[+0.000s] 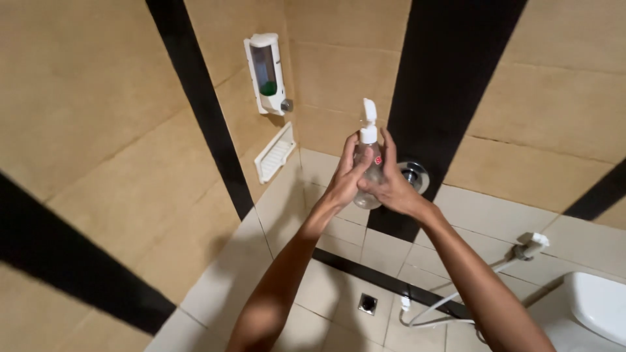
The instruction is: The person wipes the sink area with a green cloth, then picks up a spray bottle and sprays the walls, toilet, and floor of a bathroom stall. The person moves around the stall while spraying various surfaces.
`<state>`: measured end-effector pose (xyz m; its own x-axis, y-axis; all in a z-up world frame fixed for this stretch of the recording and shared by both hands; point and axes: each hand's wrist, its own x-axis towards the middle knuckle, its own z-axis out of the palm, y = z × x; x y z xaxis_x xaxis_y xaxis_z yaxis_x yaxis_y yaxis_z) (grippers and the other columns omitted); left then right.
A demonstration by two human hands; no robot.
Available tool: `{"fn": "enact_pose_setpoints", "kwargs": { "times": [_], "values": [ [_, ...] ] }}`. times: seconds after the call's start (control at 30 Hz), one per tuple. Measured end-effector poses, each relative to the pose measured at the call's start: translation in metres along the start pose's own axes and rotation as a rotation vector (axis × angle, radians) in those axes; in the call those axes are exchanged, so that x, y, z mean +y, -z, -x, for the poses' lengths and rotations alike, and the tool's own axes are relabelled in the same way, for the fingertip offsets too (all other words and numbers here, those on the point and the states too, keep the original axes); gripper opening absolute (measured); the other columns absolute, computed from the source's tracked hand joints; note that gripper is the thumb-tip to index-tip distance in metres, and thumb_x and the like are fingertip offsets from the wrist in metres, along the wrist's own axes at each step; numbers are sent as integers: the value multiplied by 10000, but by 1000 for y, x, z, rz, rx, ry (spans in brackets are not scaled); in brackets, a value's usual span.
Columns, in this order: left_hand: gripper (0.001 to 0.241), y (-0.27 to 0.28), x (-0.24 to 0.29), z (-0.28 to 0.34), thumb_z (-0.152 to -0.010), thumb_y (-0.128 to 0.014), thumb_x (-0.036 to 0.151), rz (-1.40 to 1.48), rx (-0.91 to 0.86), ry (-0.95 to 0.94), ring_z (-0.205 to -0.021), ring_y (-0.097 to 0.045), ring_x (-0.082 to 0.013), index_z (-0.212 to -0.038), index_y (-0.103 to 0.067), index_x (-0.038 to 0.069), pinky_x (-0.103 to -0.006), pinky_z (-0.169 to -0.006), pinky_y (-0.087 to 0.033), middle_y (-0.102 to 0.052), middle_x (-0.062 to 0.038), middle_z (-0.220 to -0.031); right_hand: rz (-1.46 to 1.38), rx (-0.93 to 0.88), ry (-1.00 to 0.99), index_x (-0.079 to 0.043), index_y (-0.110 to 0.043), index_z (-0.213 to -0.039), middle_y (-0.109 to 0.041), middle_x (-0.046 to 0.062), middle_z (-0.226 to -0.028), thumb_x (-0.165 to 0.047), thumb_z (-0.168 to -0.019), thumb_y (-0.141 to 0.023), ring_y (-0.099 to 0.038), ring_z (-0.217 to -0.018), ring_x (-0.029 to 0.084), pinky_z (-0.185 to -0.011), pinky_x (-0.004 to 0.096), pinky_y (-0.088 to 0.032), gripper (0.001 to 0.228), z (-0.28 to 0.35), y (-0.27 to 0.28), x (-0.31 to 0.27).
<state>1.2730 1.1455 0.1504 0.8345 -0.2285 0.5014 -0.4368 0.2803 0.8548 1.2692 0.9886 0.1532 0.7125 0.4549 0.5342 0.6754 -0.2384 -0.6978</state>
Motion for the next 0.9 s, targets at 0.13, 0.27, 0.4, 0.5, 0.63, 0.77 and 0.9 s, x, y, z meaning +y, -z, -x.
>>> {"fn": "enact_pose_setpoints", "kwargs": {
  "times": [0.13,0.27,0.4,0.5,0.63,0.77,0.9],
  "values": [
    [591,29,-12,-24,-1091,-506,399,-49,-142,-70,-1407,-441,-230,-1553,-308,89,-390,-1173,-368,-470,-117,-1484,-111,-51,-11,-112,239,-1579,-69,291,-1693,-287,-742,-881,-191,-1545,392,-1214,513,-251,1409,-25,-4,-8],
    [552,49,-23,-50,-1086,-541,391,-72,-124,-18,-1301,-498,-249,-1485,-341,66,-428,-1096,-427,-500,-150,-1396,73,44,-142,-69,99,-1584,-298,242,-1596,-262,-712,-889,-388,-1463,338,-1155,438,-380,1332,-45,-19,18],
    [712,43,-7,-78,-875,-803,237,-464,229,-205,-1198,-522,-344,-1351,-313,39,-477,-964,-485,-435,-238,-1317,127,117,-146,-8,-329,-1461,-534,180,-1344,-179,-678,-888,-562,-1266,276,-1043,416,-502,977,-67,-36,55],
    [732,45,-20,-107,-902,-758,221,-391,262,-113,-1198,-597,-350,-1423,-272,47,-436,-950,-529,-476,-242,-1389,24,78,-202,14,-563,-1318,-682,155,-1177,-181,-749,-832,-676,-1112,249,-983,407,-584,659,-86,-39,80],
    [808,43,-13,-136,-897,-729,207,-337,357,-274,-1304,-507,-383,-1511,-232,40,-445,-985,-504,-430,-251,-1437,29,145,-132,3,-497,-1354,-637,102,-1183,-190,-686,-858,-635,-1107,215,-959,384,-538,784,-114,-26,63],
    [571,46,-15,-165,-959,-667,296,-506,357,-132,-1194,-647,-350,-1437,-462,62,-436,-952,-535,-602,-175,-1365,-85,167,-29,10,-443,-1379,-607,87,-1194,-198,-715,-841,-605,-1099,199,-948,370,-527,802,-137,-18,69],
    [499,45,-13,-190,-957,-638,333,-550,400,-101,-1109,-665,-378,-1357,-501,68,-465,-888,-537,-639,-170,-1290,-132,180,-50,12,-509,-1320,-640,72,-1102,-193,-780,-822,-621,-997,167,-871,341,-556,657,-157,-8,106]
  ]
}}
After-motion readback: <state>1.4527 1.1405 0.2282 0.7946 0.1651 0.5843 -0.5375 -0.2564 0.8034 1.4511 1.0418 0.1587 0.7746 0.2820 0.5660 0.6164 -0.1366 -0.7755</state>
